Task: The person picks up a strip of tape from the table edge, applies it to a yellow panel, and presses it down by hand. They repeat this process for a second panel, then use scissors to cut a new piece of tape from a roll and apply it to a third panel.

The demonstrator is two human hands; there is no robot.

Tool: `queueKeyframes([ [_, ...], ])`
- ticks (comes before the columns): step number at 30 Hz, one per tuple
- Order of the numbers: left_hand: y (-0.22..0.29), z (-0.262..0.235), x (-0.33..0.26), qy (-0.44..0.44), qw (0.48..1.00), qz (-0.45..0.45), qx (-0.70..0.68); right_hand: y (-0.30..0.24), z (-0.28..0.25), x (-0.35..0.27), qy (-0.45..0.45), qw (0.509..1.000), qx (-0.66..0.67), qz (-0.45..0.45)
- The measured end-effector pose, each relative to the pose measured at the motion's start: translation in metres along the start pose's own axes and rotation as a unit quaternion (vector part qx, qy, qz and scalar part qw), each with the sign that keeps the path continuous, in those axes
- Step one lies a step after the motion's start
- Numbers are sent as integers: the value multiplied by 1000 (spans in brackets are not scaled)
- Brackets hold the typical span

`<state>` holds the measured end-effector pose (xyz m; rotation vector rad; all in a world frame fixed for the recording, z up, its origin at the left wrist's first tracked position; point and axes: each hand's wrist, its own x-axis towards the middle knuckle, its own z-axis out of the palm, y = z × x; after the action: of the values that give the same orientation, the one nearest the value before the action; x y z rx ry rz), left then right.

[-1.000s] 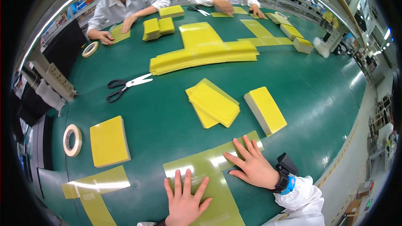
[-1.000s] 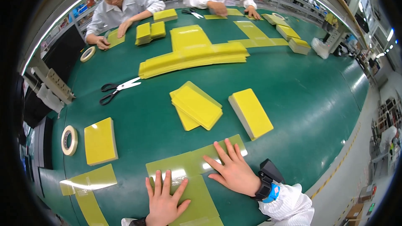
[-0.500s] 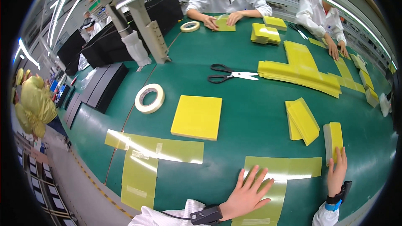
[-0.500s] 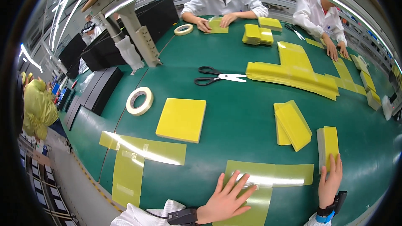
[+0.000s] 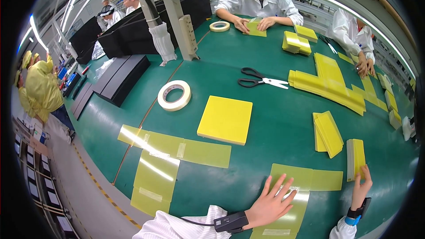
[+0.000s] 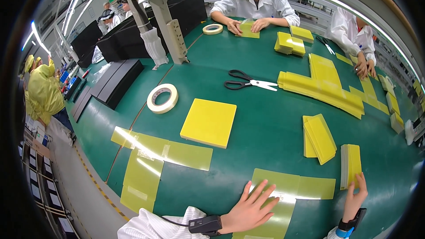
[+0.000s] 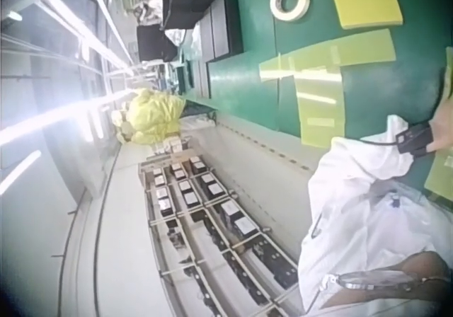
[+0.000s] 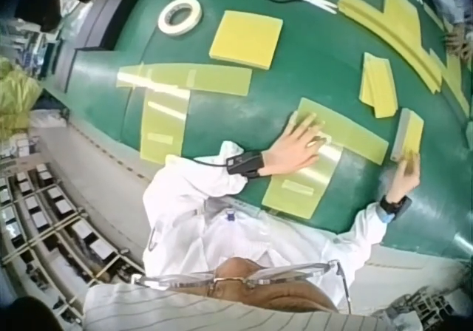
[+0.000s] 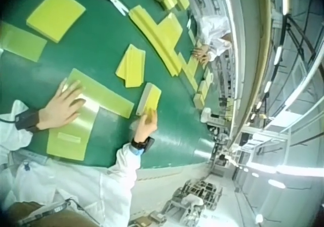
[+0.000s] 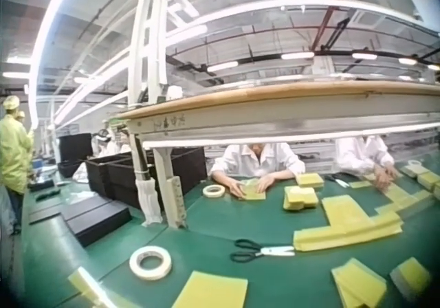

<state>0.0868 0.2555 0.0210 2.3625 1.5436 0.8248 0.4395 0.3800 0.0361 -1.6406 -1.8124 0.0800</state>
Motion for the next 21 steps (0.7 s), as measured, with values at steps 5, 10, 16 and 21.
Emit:
queueKeyframes([
  [5,-1,-1,1,13,1000,16,6,-8,-13,6,52,995,75,25],
  [10,4,-10,5,30,998,52,4,-51,-28,-1,38,975,220,-14],
  [16,-9,-40,0,70,976,75,195,-155,-2,-26,-218,904,260,-258],
  [21,-68,-79,-25,-35,962,-193,190,-173,24,-33,-252,883,290,-271],
])
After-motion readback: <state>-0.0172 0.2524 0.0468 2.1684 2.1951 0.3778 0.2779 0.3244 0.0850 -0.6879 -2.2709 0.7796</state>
